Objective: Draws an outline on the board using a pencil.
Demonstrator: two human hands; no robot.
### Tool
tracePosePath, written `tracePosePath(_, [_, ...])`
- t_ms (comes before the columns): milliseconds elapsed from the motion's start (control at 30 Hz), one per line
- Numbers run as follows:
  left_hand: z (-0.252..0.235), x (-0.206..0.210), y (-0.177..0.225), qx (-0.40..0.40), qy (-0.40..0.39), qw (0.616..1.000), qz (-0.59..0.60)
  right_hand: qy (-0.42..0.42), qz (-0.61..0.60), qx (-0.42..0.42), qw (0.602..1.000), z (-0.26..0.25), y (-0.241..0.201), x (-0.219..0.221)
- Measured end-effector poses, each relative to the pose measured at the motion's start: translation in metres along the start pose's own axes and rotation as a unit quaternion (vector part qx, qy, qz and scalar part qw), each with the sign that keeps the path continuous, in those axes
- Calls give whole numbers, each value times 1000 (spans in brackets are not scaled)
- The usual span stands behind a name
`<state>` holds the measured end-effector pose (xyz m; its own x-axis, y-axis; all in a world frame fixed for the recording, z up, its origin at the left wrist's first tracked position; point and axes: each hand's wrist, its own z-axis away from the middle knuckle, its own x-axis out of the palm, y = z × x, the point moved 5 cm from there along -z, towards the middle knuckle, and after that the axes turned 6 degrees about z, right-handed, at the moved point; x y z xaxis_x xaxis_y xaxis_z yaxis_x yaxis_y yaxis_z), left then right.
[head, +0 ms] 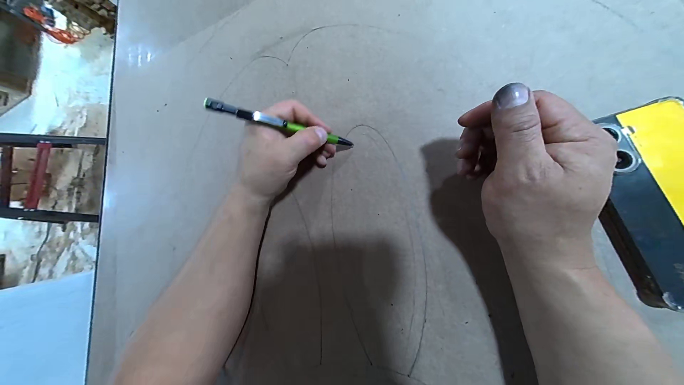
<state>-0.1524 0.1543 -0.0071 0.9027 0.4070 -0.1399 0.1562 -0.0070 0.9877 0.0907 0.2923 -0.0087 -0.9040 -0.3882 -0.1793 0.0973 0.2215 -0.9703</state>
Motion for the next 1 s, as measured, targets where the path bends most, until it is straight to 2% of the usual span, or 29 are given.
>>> tracePosePath(133, [-32, 2, -1, 11, -41, 999, -3, 3, 4, -2, 1000, -1, -1, 0])
tracePosePath(767, [-16, -1, 0, 23, -11, 999, -31, -6, -3, -8, 1000, 0, 0, 0])
tracePosePath(833, [16, -6, 4, 20, 3, 1000, -13, -18, -8, -7, 1000, -3, 2, 0])
tracePosePath(900, [78, 1, 10, -8, 49, 999, -19, -30, -2, 10, 1000, -4, 7, 1])
tracePosePath(1000, [183, 37, 26, -52, 110, 991, -60, -30, -10, 11, 999, -7, 31, -1])
